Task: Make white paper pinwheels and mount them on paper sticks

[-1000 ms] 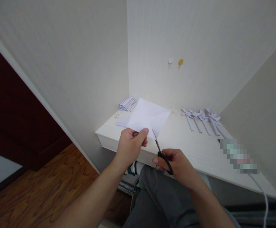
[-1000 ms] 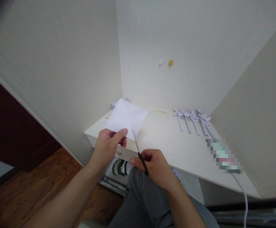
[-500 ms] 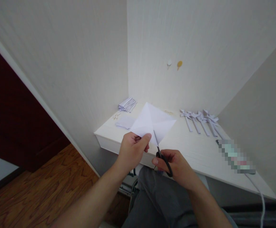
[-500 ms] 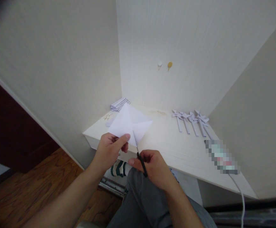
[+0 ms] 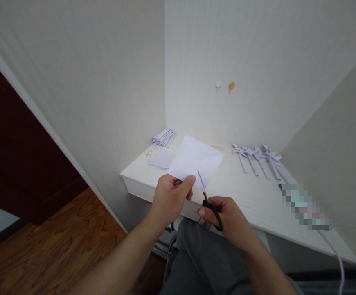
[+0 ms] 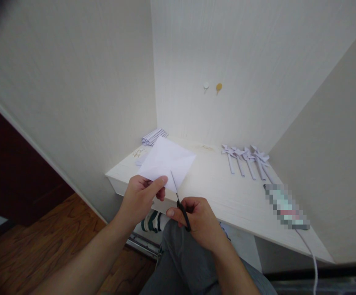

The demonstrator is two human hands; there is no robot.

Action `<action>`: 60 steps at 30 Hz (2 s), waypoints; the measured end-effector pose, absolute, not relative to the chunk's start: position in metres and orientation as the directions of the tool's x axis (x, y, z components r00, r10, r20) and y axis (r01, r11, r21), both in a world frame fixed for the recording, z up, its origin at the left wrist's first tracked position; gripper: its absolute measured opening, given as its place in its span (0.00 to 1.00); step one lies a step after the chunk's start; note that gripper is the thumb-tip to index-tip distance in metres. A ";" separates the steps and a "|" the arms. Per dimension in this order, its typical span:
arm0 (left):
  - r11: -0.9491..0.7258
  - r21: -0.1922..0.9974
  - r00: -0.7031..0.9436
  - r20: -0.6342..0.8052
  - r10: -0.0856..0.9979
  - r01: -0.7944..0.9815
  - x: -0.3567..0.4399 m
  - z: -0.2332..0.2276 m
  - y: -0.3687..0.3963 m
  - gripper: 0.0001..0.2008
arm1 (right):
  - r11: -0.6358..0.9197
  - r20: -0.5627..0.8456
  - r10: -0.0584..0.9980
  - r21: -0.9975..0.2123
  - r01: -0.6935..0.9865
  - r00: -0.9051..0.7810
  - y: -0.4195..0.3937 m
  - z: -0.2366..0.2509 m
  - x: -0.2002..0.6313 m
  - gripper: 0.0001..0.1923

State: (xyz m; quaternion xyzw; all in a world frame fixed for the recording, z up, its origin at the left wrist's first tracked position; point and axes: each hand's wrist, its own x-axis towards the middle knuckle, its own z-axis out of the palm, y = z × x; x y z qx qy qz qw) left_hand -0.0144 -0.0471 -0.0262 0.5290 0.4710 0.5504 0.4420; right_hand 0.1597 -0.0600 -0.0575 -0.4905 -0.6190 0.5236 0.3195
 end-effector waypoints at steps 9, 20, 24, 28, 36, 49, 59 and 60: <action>-0.139 0.990 -0.036 0.140 0.989 0.029 -0.016 -0.028 -0.046 0.20 | -0.025 -0.121 0.943 -0.954 0.298 -0.310 -0.060 -0.058 0.161 0.29; -0.125 0.992 -0.015 0.126 0.992 0.022 -0.015 -0.030 -0.046 0.21 | -0.020 -0.111 0.940 -0.962 0.273 -0.324 -0.059 -0.058 0.160 0.29; -0.118 0.993 -0.015 0.119 0.993 0.017 -0.015 -0.031 -0.046 0.21 | -0.033 -0.125 0.944 -0.956 0.293 -0.304 -0.059 -0.057 0.160 0.29; -0.112 0.993 -0.018 0.113 0.993 0.034 -0.015 -0.031 -0.045 0.21 | -0.036 -0.130 0.951 -0.948 0.317 -0.281 -0.059 -0.056 0.160 0.30; -0.103 0.994 -0.014 0.104 0.995 0.021 -0.015 -0.029 -0.045 0.21 | -0.037 -0.132 0.955 -0.942 0.333 -0.266 -0.059 -0.052 0.157 0.29; -0.100 0.994 -0.007 0.100 0.995 0.039 -0.014 -0.027 -0.046 0.20 | -0.026 -0.116 0.954 -0.950 0.311 -0.276 -0.059 -0.054 0.159 0.28; -0.142 0.990 -0.009 0.142 0.990 -0.008 -0.015 -0.028 -0.044 0.19 | -0.051 -0.152 0.922 -0.960 0.277 -0.356 -0.059 -0.055 0.159 0.28; -0.158 0.987 -0.024 0.157 0.987 -0.022 -0.016 -0.028 -0.042 0.18 | -0.066 -0.172 0.906 -0.960 0.271 -0.386 -0.060 -0.055 0.160 0.27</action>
